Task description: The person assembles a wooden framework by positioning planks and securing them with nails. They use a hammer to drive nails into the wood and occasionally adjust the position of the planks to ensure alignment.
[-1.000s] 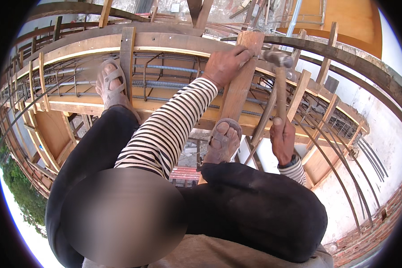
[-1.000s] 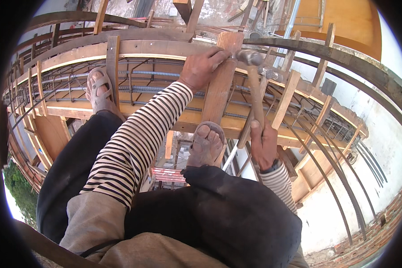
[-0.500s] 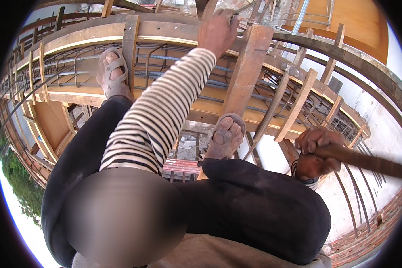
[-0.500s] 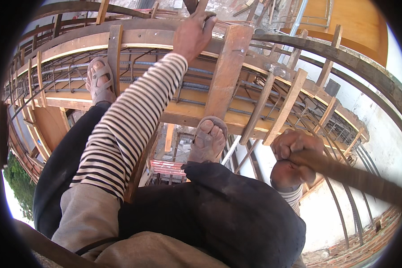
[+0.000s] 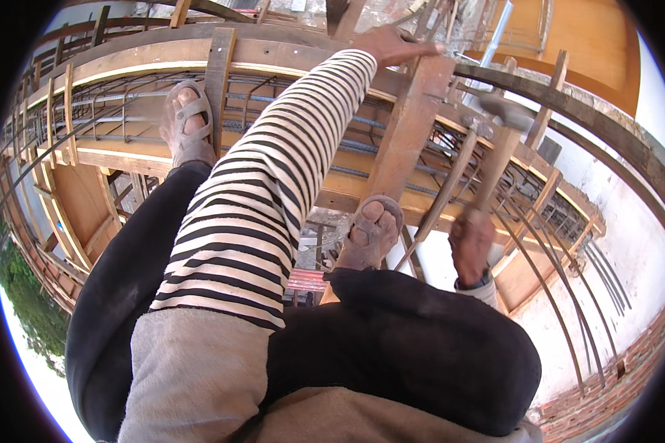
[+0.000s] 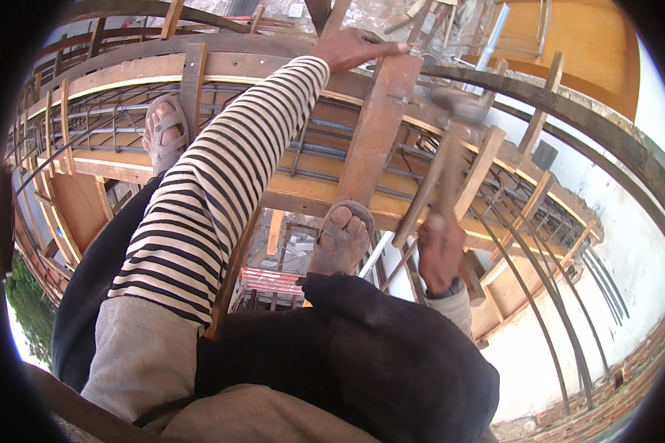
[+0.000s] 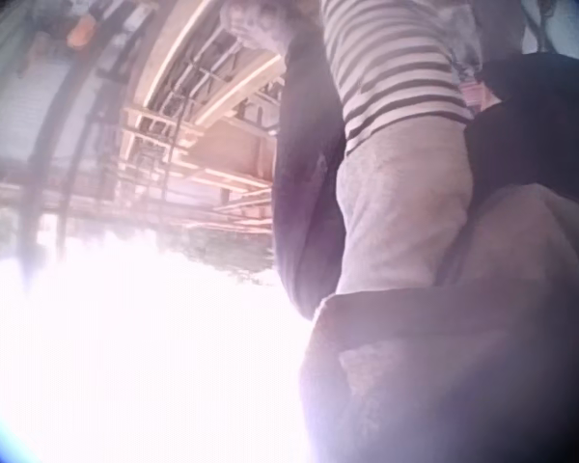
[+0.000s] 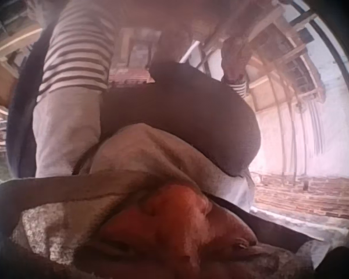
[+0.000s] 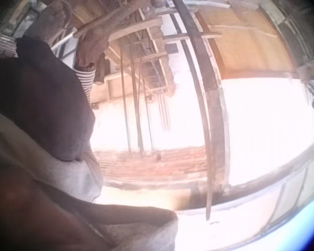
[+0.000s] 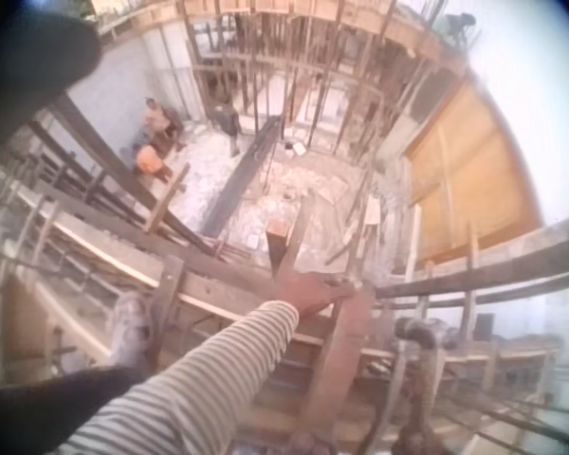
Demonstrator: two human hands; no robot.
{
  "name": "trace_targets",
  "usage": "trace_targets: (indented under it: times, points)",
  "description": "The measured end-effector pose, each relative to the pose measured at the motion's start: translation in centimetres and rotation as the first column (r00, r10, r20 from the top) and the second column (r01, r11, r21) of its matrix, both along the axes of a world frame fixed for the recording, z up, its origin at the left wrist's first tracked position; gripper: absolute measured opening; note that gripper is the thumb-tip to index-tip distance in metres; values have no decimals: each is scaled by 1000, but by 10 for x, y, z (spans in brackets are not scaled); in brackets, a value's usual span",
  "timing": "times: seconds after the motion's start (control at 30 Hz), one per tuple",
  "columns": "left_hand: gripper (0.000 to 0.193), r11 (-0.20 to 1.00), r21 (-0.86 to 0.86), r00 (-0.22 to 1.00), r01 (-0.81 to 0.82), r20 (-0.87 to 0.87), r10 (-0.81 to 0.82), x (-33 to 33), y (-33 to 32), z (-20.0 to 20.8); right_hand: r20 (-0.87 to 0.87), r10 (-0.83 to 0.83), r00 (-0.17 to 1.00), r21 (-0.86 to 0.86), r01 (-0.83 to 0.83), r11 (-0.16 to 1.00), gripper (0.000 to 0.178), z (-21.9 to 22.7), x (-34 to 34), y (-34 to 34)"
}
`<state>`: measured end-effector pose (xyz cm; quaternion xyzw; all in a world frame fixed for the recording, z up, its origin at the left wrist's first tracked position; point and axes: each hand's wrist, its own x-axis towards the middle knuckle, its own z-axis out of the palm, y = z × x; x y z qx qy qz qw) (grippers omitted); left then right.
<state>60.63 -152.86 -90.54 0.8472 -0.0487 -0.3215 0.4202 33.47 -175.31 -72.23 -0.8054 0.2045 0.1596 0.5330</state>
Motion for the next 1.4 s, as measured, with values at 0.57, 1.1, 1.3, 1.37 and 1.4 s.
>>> trace_targets:
  times: [0.57,1.1,1.3,1.37,1.4]
  points:
    - [118,997,-33,994,71,-81,-74,0,-19,-1,117,130,985,-197,-105,975,44,-31,-13,-3]
    - [113,1000,9,997,17,-82,-16,-3,-14,-17,55,-33,998,308,14,951,40,8,8,-8]
    - [118,996,26,989,86,-119,-83,4,-8,1,-5,251,968,-332,-238,913,41,-26,-1,-13]
    - [119,999,-15,994,45,-97,-46,1,-12,-1,164,-82,983,97,67,993,44,22,19,-13]
    - [119,999,-34,994,39,-102,-42,-1,-7,14,423,-158,892,170,93,981,45,51,44,2]
